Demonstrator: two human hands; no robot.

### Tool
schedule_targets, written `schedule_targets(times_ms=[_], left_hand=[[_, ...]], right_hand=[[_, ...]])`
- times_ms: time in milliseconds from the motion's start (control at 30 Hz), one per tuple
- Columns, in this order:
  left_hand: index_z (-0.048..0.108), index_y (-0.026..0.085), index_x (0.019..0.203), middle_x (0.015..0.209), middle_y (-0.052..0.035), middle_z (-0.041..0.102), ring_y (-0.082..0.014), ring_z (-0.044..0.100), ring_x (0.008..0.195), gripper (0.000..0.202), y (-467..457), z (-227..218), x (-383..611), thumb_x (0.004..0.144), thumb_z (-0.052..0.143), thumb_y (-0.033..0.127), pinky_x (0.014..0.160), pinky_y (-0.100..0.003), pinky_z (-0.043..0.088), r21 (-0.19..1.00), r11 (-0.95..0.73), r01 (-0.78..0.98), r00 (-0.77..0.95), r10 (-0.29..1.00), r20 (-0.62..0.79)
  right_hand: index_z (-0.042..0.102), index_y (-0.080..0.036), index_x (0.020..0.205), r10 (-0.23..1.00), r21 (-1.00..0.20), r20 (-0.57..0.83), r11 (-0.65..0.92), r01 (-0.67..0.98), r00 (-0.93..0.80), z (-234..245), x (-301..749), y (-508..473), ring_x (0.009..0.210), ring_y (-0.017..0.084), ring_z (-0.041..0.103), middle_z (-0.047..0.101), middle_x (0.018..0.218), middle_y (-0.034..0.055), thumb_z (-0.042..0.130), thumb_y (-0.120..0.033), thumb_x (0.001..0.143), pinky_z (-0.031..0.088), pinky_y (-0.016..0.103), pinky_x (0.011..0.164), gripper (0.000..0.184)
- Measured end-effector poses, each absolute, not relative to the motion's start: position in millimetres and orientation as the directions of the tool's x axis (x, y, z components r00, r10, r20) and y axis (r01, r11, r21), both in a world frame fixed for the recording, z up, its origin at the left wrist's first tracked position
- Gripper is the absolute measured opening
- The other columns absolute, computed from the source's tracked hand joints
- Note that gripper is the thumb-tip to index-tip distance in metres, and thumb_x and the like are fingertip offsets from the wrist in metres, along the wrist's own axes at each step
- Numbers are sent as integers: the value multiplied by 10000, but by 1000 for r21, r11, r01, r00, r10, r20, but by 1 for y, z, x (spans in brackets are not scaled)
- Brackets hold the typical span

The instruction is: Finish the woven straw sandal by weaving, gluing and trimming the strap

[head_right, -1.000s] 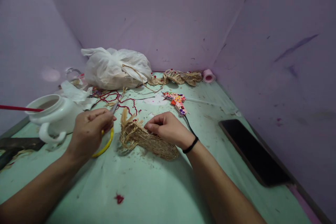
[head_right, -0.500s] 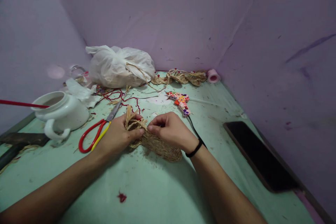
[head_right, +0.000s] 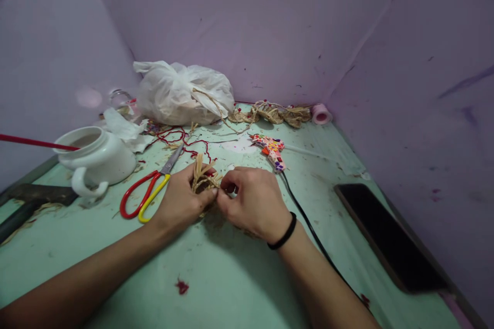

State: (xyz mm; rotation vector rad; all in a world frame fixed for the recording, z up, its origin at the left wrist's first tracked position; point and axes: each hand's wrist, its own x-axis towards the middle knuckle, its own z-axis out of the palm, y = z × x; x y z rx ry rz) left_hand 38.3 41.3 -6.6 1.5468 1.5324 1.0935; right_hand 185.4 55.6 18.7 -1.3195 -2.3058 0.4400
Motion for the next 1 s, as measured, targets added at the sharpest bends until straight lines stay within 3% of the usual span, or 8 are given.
schedule_targets(times_ms=[333, 633, 833, 1000], left_hand=[[532, 181, 791, 711, 10, 578, -157, 548, 695, 169, 39, -13, 42, 626, 547, 151, 639, -276, 454, 895, -101, 434, -100, 982, 159], [504, 188, 669, 654, 22, 524, -148, 495, 661, 94, 37, -13, 44, 594, 527, 136, 593, -262, 418, 889, -74, 451, -159, 974, 162], [578, 183, 837, 757, -1, 581, -162, 534, 716, 222, 40, -19, 36, 619, 604, 220, 633, -276, 442, 912, -91, 401, -37, 993, 116], [563, 176, 840, 736, 1, 569, -152, 526, 695, 217, 41, -21, 37, 628, 590, 211, 630, -274, 440, 927, -62, 371, -72, 993, 96]], right_hand=[[579, -175, 563, 797, -475, 394, 603, 640, -458, 8, 178, 55, 523, 123, 498, 574, 540, 9, 505, -160, 646, 368, 232, 518, 112], [607, -162, 592, 778, -500, 467, 624, 600, -420, 5, 180, 50, 508, 132, 519, 604, 547, 32, 519, -162, 683, 395, 249, 509, 127], [658, -159, 714, 892, -724, 143, 390, 569, -429, 6, 191, 58, 594, 154, 593, 680, 668, 39, 545, -236, 725, 443, 245, 539, 137], [662, -159, 724, 913, -755, 81, 319, 573, -401, 4, 192, 60, 621, 163, 598, 690, 696, 42, 547, -247, 729, 449, 261, 568, 145]])
